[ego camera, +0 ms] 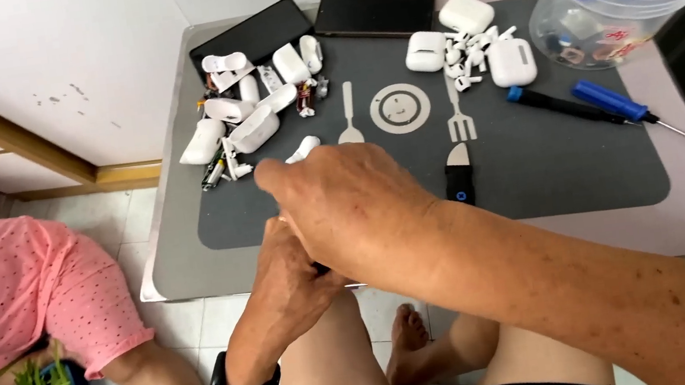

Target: Disassembling small electronic earbud cases and marking internal components using hand tools.

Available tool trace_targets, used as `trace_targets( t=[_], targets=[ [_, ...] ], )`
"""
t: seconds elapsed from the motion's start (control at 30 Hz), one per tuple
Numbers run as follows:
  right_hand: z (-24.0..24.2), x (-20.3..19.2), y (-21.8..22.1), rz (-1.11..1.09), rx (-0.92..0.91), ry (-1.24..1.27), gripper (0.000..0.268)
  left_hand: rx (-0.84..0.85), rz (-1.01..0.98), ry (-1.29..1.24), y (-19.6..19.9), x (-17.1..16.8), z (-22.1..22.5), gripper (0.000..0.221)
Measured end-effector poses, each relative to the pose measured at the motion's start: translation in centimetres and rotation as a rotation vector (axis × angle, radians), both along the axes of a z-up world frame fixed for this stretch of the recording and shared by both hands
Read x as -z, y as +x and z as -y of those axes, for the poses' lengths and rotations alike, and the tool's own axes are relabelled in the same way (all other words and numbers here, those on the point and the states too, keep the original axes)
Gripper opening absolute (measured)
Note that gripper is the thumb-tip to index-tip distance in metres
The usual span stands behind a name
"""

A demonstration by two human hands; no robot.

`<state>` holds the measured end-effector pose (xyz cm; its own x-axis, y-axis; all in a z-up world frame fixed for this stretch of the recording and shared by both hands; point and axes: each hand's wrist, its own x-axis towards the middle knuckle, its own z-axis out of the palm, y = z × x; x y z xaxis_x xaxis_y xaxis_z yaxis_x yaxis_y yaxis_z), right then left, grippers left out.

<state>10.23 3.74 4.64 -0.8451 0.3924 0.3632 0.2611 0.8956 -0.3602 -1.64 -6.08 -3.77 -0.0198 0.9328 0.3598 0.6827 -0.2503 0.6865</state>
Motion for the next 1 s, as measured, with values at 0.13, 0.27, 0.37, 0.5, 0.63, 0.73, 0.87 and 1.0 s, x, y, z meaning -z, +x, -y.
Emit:
trace_targets(
  t=[0.13,0.27,0.37,0.5,0.63,0.73,0.87,1.0],
  targets=[
    [0.3,-2.2,0.4,0.176,-0.075,-0.256,0.062,0.028,0.001,0.020,0.0,-0.1,0.0,0.008],
    [0.1,-2.2,0.3,0.182,0.036,-0.073,0.017,-0.008,-0.034,0.003,0.0,0.1,-0.3,0.014],
    [0.2,-2.3,0.2,0.227,0.002,-0.069,0.033,-0.005,-0.048,0.030,0.2,-0.2,-0.3,0.014],
    [0.1,-1.6,0.2,0.131,0.029,0.011,0.008,-0.011,-0.059,0.056,0.1,-0.4,-0.2,0.017],
    [0.1,-2.3,0.7,0.160,-0.074,-0.106,0.057,-0.046,-0.061,0.048,0.3,-0.6,0.0,0.014],
    [0.0,-2.2,0.5,0.189,0.097,0.061,0.026,-0.065,-0.045,0.040,0.3,-0.9,0.1,0.014],
    [0.0,-2.7,0.4,0.202,0.002,0.005,0.043,-0.044,0.001,0.021,0.4,-1.1,0.1,0.016],
    [0.0,-2.3,0.3,0.199,0.067,0.005,0.014,-0.067,-0.073,0.004,0.3,-0.7,0.0,0.011]
  ],
)
